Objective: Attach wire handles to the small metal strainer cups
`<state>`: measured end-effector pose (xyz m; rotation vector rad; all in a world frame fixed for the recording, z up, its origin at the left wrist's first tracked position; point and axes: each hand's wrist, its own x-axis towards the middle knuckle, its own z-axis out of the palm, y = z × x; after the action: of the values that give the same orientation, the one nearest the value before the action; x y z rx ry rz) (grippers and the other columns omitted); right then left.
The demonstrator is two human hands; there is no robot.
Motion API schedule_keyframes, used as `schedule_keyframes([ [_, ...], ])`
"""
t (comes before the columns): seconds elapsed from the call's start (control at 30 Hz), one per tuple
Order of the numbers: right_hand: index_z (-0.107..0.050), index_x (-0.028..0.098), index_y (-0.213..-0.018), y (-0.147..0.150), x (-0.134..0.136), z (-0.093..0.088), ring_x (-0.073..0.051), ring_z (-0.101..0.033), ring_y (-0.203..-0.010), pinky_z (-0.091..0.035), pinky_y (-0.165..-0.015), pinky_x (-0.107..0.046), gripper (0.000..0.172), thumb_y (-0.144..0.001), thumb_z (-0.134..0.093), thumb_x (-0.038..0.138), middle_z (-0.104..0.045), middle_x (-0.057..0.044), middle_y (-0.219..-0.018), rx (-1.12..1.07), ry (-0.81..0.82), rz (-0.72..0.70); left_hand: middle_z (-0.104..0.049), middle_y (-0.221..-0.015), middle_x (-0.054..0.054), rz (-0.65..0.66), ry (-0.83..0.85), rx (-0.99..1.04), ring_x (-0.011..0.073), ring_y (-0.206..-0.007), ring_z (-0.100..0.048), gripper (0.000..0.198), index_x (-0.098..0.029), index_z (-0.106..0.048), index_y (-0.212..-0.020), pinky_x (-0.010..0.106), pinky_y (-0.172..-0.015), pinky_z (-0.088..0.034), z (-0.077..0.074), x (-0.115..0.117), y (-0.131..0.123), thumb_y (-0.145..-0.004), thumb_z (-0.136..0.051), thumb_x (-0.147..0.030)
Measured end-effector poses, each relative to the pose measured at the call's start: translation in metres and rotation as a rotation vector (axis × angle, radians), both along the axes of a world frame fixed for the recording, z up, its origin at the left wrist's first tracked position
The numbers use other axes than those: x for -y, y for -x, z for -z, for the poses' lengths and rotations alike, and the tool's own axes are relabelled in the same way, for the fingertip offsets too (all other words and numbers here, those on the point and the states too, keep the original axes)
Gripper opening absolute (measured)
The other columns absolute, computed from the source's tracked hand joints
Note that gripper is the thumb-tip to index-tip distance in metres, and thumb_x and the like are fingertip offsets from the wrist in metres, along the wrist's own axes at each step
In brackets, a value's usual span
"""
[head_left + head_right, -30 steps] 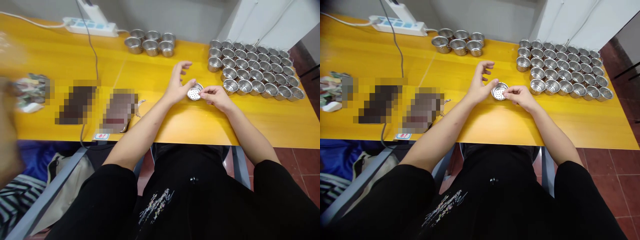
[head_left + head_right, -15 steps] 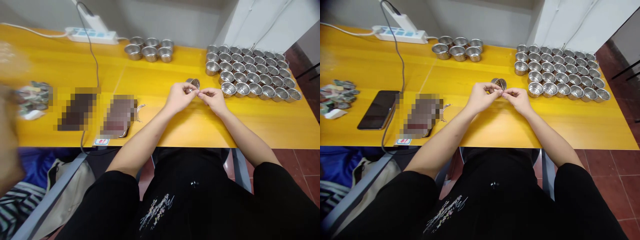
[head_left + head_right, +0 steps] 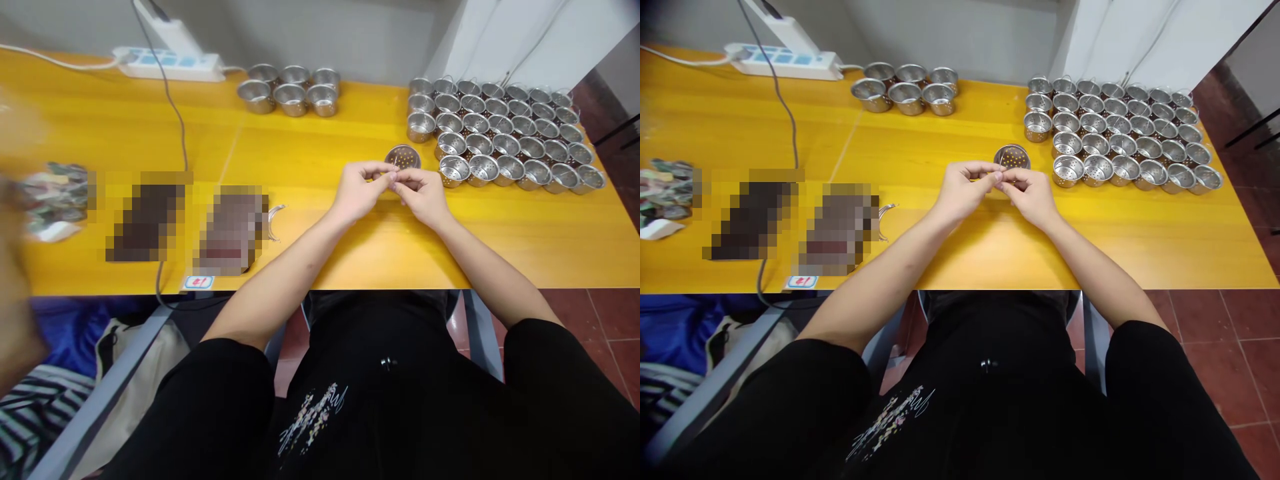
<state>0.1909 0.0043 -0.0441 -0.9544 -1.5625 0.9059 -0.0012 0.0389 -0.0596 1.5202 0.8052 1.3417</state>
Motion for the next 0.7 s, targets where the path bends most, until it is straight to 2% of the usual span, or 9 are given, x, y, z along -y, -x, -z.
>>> schedule_keyframes([
  [0.2,-0.090,0.022,-0.093,-0.0006,-0.0006,0.0014,-0.012,-0.054,-0.052,-0.043,-0.049,-0.029,0.060,-0.096,-0.099,0.081,-0.082,-0.003,-0.083,0.039,-0.017,0.032,-0.095,-0.103,0.008,-0.011,-0.019,0.006,0.0186,-0.079,-0.076,0.020,-0.022,-0.100,-0.114,0.032,-0.079,-0.063,0.0025,-0.0007,-0.0010,-0.099,-0.100,-0.035],
  [0.33,-0.090,0.022,-0.097,-0.0023,-0.0002,0.0006,-0.013,-0.057,-0.049,-0.038,-0.049,-0.030,0.058,-0.097,-0.099,0.079,-0.077,-0.001,-0.076,0.064,-0.011,0.048,-0.097,-0.109,0.008,-0.045,-0.045,-0.016,0.0232,-0.095,-0.084,0.021,-0.023,-0.101,-0.113,0.037,-0.096,-0.070,-0.0005,0.0023,-0.0016,-0.099,-0.098,-0.038],
  [0.47,-0.090,0.022,-0.102,-0.0040,0.0004,0.0004,-0.015,-0.056,-0.048,-0.038,-0.052,-0.032,0.054,-0.101,-0.096,0.075,-0.071,0.001,-0.069,0.094,-0.001,0.051,-0.098,-0.115,0.008,-0.074,-0.067,-0.032,0.0260,-0.106,-0.088,0.016,-0.024,-0.102,-0.112,0.041,-0.107,-0.072,-0.0026,0.0042,-0.0025,-0.100,-0.096,-0.032],
  [0.6,-0.090,0.021,-0.104,-0.0045,0.0005,0.0007,-0.014,-0.054,-0.052,-0.036,-0.055,-0.033,0.046,-0.103,-0.092,0.067,-0.074,-0.001,-0.075,0.114,-0.015,0.060,-0.097,-0.113,0.008,-0.086,-0.066,-0.004,0.0257,-0.105,-0.087,0.013,-0.024,-0.101,-0.111,0.041,-0.107,-0.071,0.0005,0.0031,-0.0042,-0.100,-0.096,-0.028],
  [0.7,-0.089,0.021,-0.103,-0.0041,0.0007,-0.0002,-0.013,-0.050,-0.053,-0.031,-0.053,-0.033,0.052,-0.103,-0.091,0.072,-0.077,-0.002,-0.080,0.134,-0.028,0.074,-0.097,-0.112,0.007,-0.094,-0.064,0.023,0.0243,-0.105,-0.086,0.010,-0.024,-0.100,-0.110,0.040,-0.108,-0.070,0.0037,0.0021,-0.0062,-0.101,-0.096,-0.026],
])
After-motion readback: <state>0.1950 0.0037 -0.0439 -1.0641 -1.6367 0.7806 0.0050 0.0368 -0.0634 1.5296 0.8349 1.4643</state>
